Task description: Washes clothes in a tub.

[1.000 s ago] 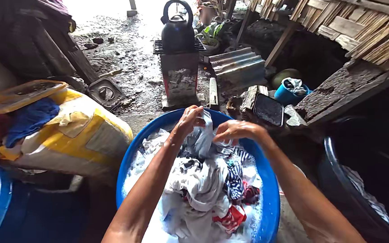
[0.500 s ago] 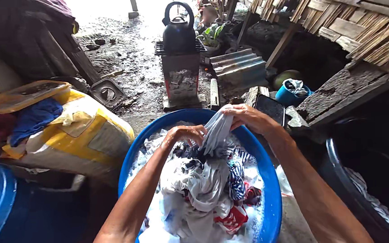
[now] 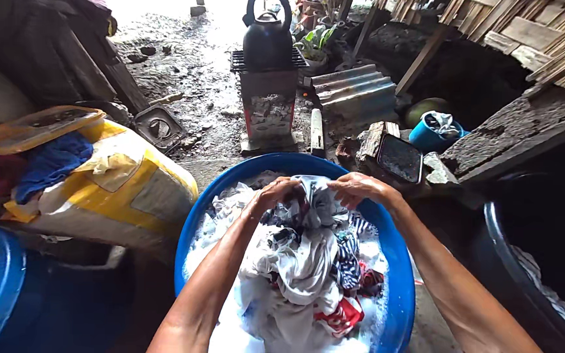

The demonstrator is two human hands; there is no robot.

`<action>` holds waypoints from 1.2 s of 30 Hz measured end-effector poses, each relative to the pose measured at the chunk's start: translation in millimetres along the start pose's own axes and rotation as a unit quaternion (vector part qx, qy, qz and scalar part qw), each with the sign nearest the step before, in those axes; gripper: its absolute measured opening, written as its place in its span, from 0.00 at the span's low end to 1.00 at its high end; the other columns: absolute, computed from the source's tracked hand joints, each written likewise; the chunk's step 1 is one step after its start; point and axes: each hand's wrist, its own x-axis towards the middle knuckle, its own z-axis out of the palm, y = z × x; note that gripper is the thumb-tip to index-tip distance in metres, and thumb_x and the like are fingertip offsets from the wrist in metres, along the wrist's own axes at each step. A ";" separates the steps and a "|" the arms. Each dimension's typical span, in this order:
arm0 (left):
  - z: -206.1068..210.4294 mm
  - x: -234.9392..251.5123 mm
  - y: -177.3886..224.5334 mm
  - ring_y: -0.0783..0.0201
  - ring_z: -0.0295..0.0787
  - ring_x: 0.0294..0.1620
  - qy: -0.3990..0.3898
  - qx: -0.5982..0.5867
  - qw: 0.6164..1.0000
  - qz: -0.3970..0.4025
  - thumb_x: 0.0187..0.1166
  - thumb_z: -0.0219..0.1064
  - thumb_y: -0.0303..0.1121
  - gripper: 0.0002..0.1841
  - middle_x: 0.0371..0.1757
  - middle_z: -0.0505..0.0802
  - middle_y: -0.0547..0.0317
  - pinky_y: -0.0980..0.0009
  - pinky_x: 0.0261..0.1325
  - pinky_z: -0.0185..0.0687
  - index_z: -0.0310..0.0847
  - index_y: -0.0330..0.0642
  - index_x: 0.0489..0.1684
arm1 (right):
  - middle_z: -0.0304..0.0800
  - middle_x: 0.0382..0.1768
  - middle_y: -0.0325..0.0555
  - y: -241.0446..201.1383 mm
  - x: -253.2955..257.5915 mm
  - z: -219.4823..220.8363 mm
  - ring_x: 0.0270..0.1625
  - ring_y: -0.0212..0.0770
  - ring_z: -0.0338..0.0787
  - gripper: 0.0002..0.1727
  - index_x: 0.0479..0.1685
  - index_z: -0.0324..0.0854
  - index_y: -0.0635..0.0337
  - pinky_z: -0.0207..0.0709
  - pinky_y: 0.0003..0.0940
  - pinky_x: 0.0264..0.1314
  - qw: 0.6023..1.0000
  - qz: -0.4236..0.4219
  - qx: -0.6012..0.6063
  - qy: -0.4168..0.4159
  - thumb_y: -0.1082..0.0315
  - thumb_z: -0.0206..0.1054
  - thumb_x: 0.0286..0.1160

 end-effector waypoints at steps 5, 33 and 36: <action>3.0 8.2 -4.8 0.69 0.83 0.29 0.039 -0.133 0.990 -0.007 0.94 0.45 0.36 0.19 0.30 0.87 0.61 0.70 0.36 0.81 0.81 0.37 0.43 | 0.89 0.54 0.58 -15.8 -6.6 30.3 0.46 0.48 0.92 0.31 0.76 0.72 0.61 0.86 0.46 0.51 0.996 -0.038 -0.009 -0.077 0.47 0.65 0.84; 42.4 7.3 40.5 0.73 0.80 0.21 0.137 -0.119 0.983 -0.002 0.87 0.63 0.34 0.12 0.25 0.84 0.61 0.79 0.29 0.78 0.81 0.31 0.41 | 0.89 0.34 0.40 -16.3 7.1 19.8 0.36 0.33 0.90 0.15 0.48 0.81 0.63 0.86 0.31 0.45 0.941 -0.143 0.304 0.036 0.67 0.49 0.93; 41.8 6.5 42.8 0.74 0.77 0.20 0.127 -0.190 0.973 -0.025 0.87 0.61 0.31 0.10 0.22 0.81 0.63 0.79 0.28 0.77 0.80 0.35 0.37 | 0.91 0.35 0.42 -18.3 2.9 19.5 0.36 0.33 0.91 0.12 0.55 0.81 0.68 0.87 0.30 0.46 0.947 -0.165 0.273 0.041 0.72 0.53 0.90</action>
